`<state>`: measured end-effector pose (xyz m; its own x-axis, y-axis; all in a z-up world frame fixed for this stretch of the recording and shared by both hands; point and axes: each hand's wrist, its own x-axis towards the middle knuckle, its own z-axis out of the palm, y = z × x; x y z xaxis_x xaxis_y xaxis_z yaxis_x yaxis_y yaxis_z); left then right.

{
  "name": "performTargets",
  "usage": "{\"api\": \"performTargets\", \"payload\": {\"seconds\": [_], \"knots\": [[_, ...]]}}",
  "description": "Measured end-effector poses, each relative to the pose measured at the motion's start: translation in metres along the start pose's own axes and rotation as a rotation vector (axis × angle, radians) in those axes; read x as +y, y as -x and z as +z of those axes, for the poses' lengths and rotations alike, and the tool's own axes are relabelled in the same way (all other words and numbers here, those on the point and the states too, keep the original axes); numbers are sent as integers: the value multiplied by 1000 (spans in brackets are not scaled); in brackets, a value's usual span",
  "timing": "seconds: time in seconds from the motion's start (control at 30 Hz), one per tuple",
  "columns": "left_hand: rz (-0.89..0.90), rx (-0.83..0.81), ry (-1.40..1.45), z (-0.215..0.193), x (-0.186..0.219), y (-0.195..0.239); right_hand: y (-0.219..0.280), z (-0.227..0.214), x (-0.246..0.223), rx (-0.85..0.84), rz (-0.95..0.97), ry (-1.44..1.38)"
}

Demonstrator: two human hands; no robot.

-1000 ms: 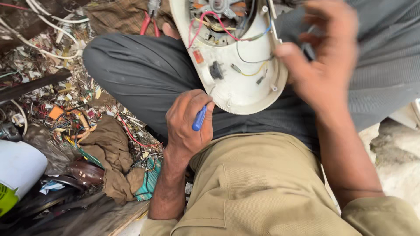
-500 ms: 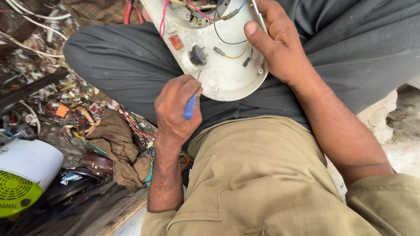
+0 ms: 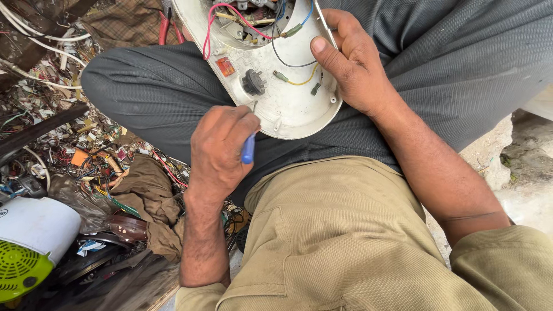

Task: The person repairs the base of a mixer by using a screwdriver to manipulate internal components and wiring, turning the unit over to access different parts.

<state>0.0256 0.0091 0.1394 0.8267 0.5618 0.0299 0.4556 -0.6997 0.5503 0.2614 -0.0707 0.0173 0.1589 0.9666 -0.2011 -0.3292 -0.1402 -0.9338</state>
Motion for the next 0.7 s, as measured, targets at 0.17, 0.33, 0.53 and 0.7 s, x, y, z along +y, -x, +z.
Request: {"api": "performTargets", "payload": {"seconds": [0.17, 0.33, 0.53, 0.7], "knots": [[43, -11, 24, -4, -2, -2, 0, 1, 0, 0, -8, -16], [-21, -13, 25, -8, -1, -3, -1, 1, 0, 4, 5, 19], [-90, 14, 137, -8, -3, -7, 0, 1, -1, 4, 7, 37], [-63, 26, 122, -4, 0, -9, -2, -1, 1, -1, 1, 0]]}}
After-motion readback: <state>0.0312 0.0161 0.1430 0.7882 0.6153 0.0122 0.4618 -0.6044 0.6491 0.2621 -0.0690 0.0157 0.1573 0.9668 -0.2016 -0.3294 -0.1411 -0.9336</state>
